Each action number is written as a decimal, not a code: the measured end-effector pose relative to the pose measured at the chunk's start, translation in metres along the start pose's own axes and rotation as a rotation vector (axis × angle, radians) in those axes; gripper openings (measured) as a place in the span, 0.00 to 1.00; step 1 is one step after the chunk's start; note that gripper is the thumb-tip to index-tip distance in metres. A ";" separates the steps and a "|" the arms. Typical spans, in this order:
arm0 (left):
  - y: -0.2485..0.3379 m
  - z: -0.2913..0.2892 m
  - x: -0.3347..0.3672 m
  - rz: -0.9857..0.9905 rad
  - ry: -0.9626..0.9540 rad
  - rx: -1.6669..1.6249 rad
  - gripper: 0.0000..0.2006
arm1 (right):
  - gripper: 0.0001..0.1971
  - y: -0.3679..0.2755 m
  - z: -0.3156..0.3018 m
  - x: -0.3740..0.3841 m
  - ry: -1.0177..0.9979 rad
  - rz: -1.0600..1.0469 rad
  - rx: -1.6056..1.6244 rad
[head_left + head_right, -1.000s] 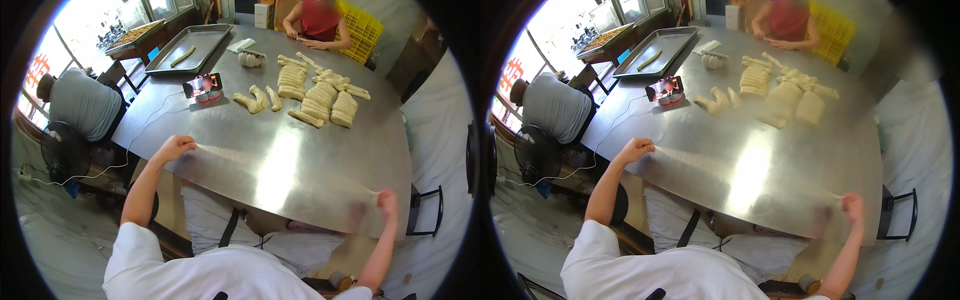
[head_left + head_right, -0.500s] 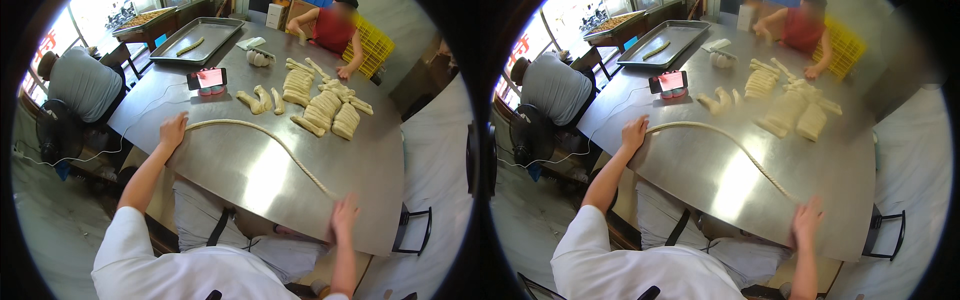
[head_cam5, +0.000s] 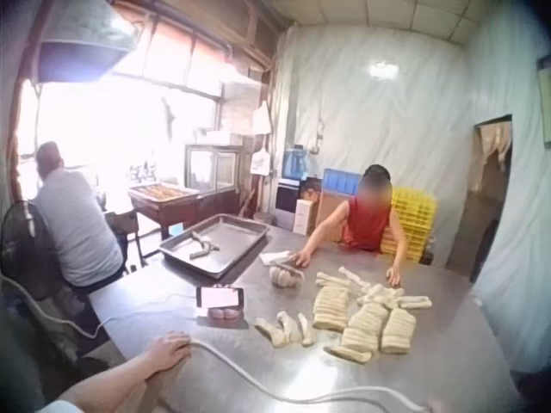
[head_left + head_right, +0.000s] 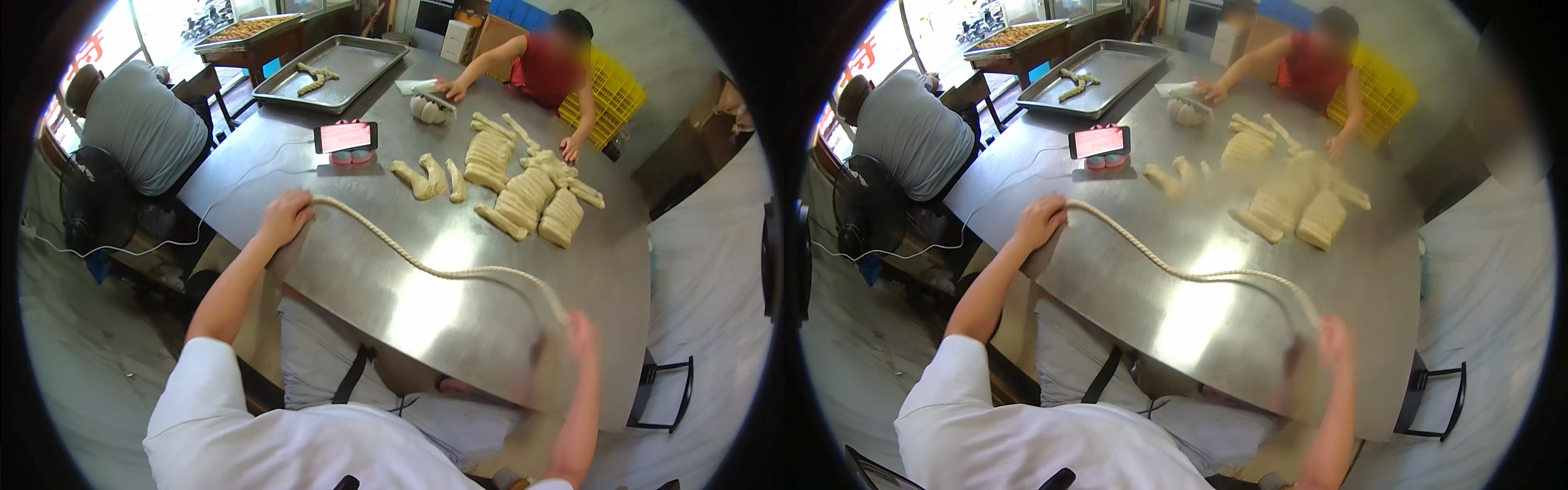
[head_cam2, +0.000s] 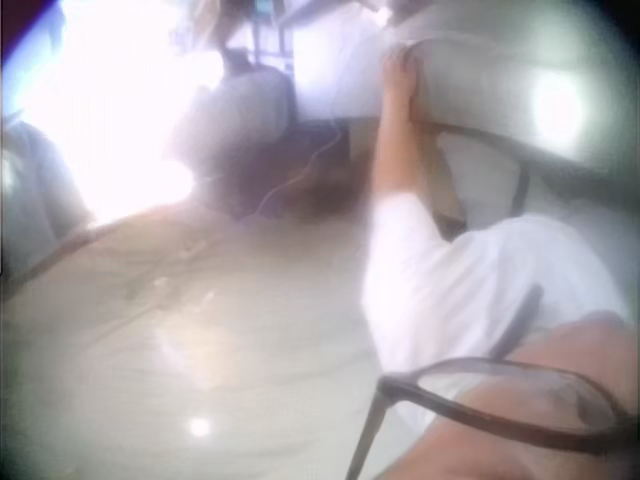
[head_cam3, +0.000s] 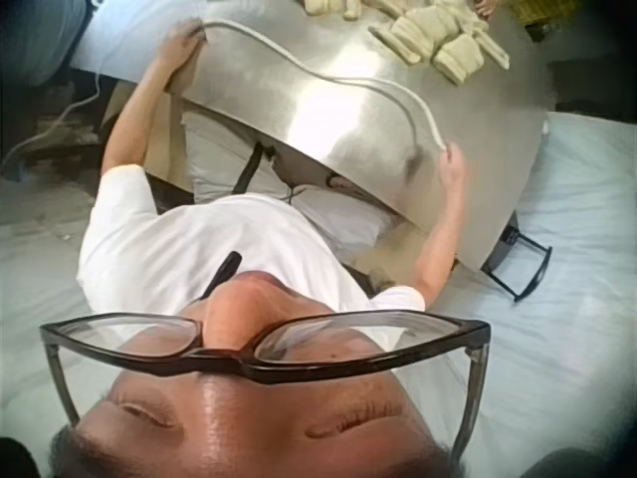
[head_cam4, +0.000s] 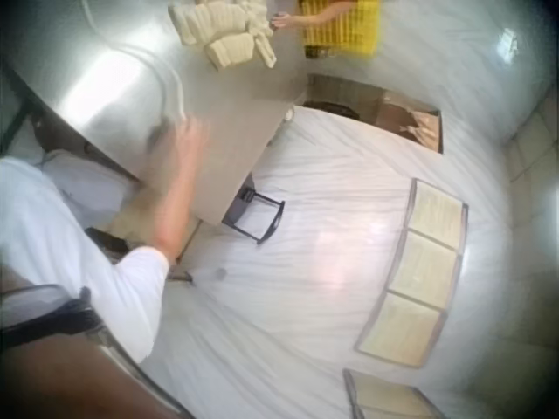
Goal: The person rolls a strand of dough into a long piece by hand on a metal table, then twists it into a braided shape and sets it aside.
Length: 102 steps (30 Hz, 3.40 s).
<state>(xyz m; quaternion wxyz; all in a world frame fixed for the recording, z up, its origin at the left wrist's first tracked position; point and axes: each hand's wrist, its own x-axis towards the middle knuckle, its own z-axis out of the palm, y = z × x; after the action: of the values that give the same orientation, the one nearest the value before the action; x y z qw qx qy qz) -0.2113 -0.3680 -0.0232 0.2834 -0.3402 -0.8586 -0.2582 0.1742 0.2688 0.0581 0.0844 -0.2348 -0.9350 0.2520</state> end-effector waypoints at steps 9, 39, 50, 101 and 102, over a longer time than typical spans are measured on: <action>0.025 0.020 -0.044 -0.256 -0.326 0.398 0.32 | 0.13 -0.037 -0.033 0.007 0.090 -0.204 -0.405; 0.016 -0.014 0.019 -0.578 -0.308 0.210 0.19 | 0.31 0.061 0.052 -0.057 0.170 0.223 -0.500; 0.044 -0.051 -0.064 -0.738 -0.108 -0.525 0.14 | 0.13 0.054 -0.010 -0.046 -0.093 0.267 0.496; 0.069 -0.012 -0.042 0.006 -0.140 0.475 0.21 | 0.17 0.020 -0.086 -0.110 -0.121 0.016 -0.681; 0.095 -0.036 -0.060 0.001 -0.194 0.460 0.21 | 0.13 0.008 -0.082 -0.145 -0.297 -0.042 -0.574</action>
<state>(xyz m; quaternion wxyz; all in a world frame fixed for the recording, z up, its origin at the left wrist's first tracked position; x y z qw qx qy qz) -0.0941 -0.3567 -0.0142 0.2696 -0.2903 -0.9179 -0.0220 0.3265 0.2403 0.1188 -0.1177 -0.1905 -0.9746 0.0076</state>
